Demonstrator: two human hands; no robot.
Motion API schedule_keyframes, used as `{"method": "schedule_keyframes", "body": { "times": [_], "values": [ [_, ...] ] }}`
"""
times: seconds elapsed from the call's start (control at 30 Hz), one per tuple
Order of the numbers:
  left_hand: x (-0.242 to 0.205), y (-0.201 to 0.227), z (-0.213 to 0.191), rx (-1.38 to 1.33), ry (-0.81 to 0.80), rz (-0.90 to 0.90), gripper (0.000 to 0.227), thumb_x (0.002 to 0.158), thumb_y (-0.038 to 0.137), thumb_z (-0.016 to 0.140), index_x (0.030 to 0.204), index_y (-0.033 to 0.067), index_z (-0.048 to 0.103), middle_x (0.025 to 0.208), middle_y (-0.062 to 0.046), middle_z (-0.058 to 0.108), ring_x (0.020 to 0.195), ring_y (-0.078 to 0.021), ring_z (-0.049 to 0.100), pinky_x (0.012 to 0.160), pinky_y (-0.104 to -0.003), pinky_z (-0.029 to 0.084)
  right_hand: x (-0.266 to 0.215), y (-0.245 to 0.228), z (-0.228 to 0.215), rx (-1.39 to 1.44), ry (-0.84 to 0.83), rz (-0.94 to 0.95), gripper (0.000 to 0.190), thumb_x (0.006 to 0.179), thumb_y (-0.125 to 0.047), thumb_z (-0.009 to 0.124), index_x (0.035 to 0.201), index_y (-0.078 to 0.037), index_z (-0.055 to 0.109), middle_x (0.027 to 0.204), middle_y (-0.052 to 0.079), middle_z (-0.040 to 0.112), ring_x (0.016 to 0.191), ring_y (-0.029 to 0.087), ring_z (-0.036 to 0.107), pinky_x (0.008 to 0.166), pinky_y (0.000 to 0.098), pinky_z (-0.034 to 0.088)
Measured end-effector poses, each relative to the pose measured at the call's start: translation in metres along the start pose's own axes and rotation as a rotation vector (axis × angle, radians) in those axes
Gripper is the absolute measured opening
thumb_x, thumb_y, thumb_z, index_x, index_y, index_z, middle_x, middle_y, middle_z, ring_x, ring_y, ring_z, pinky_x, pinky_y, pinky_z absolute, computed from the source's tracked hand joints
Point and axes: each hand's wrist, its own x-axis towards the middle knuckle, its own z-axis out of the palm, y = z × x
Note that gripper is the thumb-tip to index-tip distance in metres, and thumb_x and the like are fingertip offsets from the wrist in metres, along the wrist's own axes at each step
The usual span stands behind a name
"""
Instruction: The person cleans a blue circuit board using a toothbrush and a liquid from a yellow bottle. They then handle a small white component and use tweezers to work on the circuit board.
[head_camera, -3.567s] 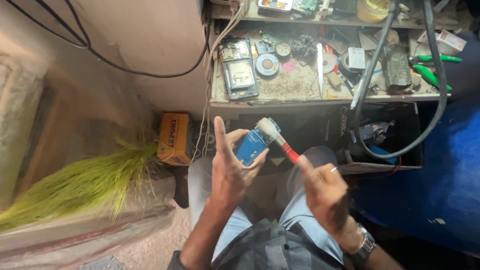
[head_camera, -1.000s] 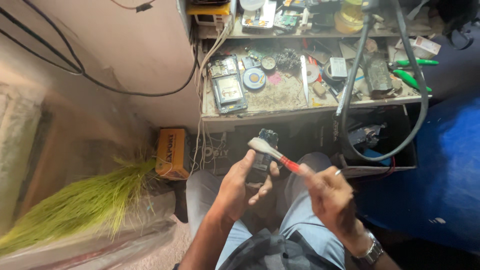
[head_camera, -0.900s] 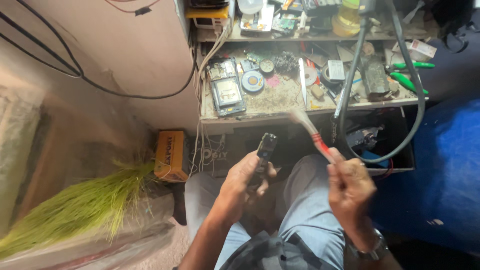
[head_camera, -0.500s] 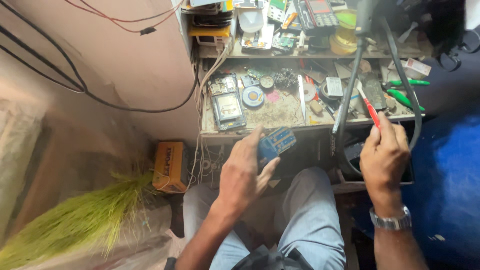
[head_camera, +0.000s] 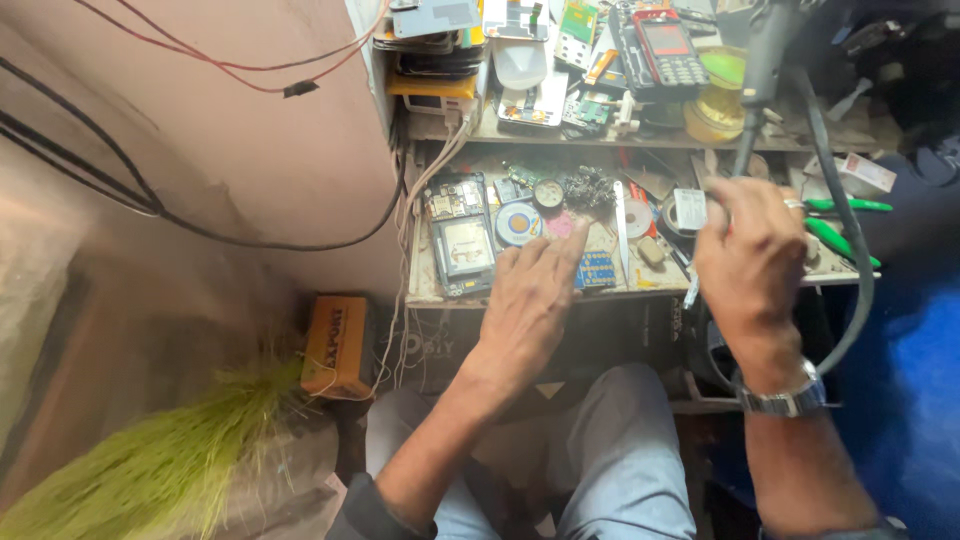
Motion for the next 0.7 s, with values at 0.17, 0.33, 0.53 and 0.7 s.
{"method": "schedule_keyframes", "body": {
  "times": [0.17, 0.33, 0.53, 0.7],
  "values": [
    [-0.004, -0.006, 0.005, 0.010, -0.012, -0.024, 0.077, 0.087, -0.001, 0.061, 0.158, -0.0003, 0.032, 0.122, -0.017, 0.064, 0.123, -0.0320, 0.058, 0.102, -0.045, 0.043, 0.079, -0.030, 0.062, 0.170, -0.076, -0.193, 0.011, 0.098, -0.011, 0.078, 0.108, -0.007, 0.075, 0.102, 0.013, 0.069, 0.101, 0.034, 0.064, 0.089, 0.0449, 0.052],
    [-0.005, -0.008, 0.006, 0.021, 0.030, -0.011, 0.076, 0.089, 0.000, 0.061, 0.158, 0.0012, 0.032, 0.128, -0.016, 0.062, 0.126, -0.0319, 0.056, 0.106, -0.045, 0.042, 0.117, -0.051, 0.106, 0.046, -0.123, -0.207, 0.021, 0.083, -0.020, 0.084, 0.100, -0.008, 0.079, 0.099, 0.014, 0.065, 0.097, 0.034, 0.063, 0.077, 0.0431, 0.054],
    [-0.008, -0.010, 0.006, -0.017, 0.019, -0.015, 0.079, 0.087, 0.004, 0.067, 0.158, 0.0011, 0.032, 0.130, -0.016, 0.061, 0.126, -0.0315, 0.056, 0.105, -0.045, 0.042, 0.114, -0.041, 0.121, 0.023, -0.148, -0.164, 0.010, 0.089, -0.020, 0.082, 0.093, -0.011, 0.082, 0.097, 0.012, 0.067, 0.095, 0.032, 0.065, 0.079, 0.0432, 0.054],
    [-0.009, -0.009, 0.004, -0.031, 0.038, -0.032, 0.082, 0.086, 0.007, 0.071, 0.158, 0.0027, 0.033, 0.129, -0.016, 0.062, 0.126, -0.0327, 0.056, 0.106, -0.046, 0.041, 0.112, -0.028, 0.115, 0.138, -0.116, -0.086, 0.011, 0.096, -0.020, 0.081, 0.100, -0.010, 0.082, 0.103, 0.013, 0.070, 0.096, 0.030, 0.067, 0.085, 0.0436, 0.053]
  ]
}}
